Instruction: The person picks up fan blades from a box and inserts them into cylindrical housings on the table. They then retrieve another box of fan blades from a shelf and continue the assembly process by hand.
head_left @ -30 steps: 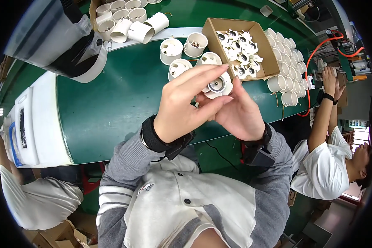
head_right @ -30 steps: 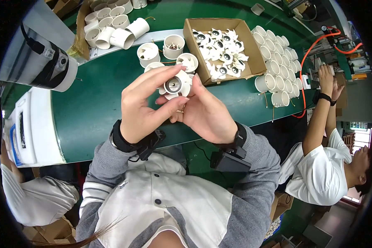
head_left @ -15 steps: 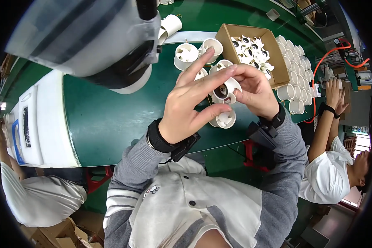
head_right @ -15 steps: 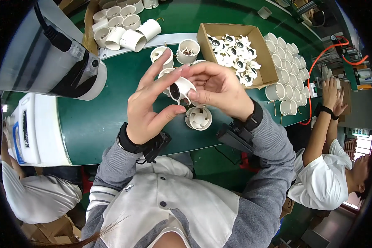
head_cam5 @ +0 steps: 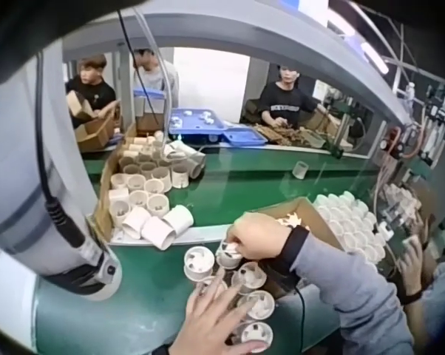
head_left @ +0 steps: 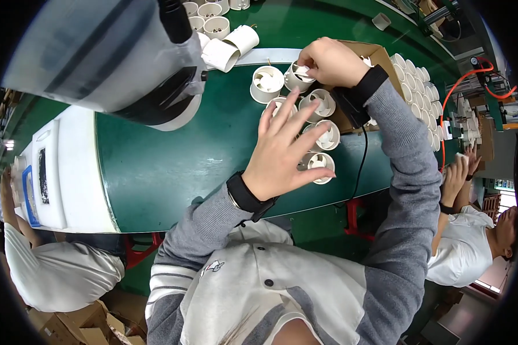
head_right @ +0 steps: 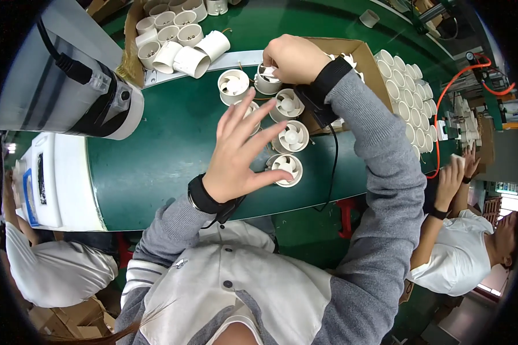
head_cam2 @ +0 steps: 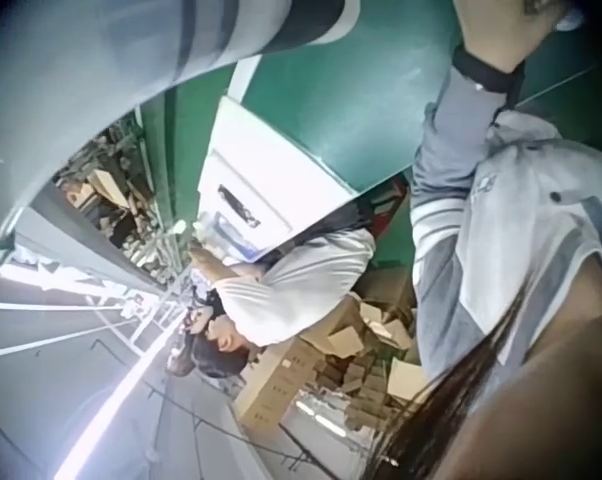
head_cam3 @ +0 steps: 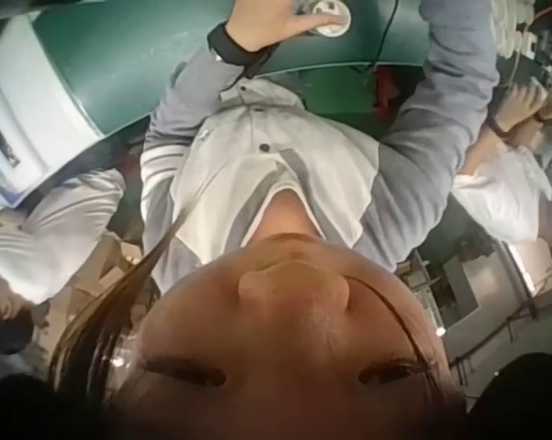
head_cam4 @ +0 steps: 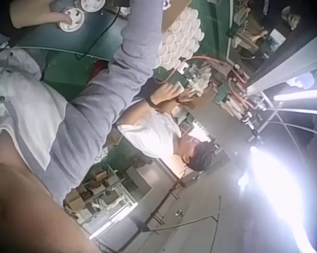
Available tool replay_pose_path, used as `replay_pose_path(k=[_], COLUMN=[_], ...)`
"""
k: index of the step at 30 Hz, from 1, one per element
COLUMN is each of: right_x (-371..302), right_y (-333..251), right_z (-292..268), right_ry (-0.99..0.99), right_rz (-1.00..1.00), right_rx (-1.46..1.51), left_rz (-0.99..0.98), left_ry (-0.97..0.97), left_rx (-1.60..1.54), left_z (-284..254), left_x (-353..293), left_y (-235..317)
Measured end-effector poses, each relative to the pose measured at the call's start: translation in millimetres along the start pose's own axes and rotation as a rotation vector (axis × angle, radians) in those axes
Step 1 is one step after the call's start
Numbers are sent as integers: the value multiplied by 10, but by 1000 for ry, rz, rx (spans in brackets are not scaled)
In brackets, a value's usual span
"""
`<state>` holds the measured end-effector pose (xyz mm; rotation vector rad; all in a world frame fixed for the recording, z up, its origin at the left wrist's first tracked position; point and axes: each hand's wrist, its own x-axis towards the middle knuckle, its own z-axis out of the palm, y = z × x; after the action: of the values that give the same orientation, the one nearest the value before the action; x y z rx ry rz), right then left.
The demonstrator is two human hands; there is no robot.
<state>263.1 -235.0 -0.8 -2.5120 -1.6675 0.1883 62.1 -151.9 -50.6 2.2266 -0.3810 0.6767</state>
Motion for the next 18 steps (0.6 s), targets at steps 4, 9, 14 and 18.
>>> replay_pose_path(k=[4,9,14,18], right_x=[35,-29,-9,-64], right_y=[17,35,-87,-57], right_z=[10,23,-10,61], right_ry=[-36,-4,-44,-38], right_rz=[-3,-44,-19,-78], right_rx=[53,46,-22,37], left_rz=[79,121,106,104], left_ry=[-172,-272,-273,-279], left_rx=[21,45,45,34], left_z=[61,86,99,105], left_x=[-61,-77,-66,-80], left_y=[77,94,67,70])
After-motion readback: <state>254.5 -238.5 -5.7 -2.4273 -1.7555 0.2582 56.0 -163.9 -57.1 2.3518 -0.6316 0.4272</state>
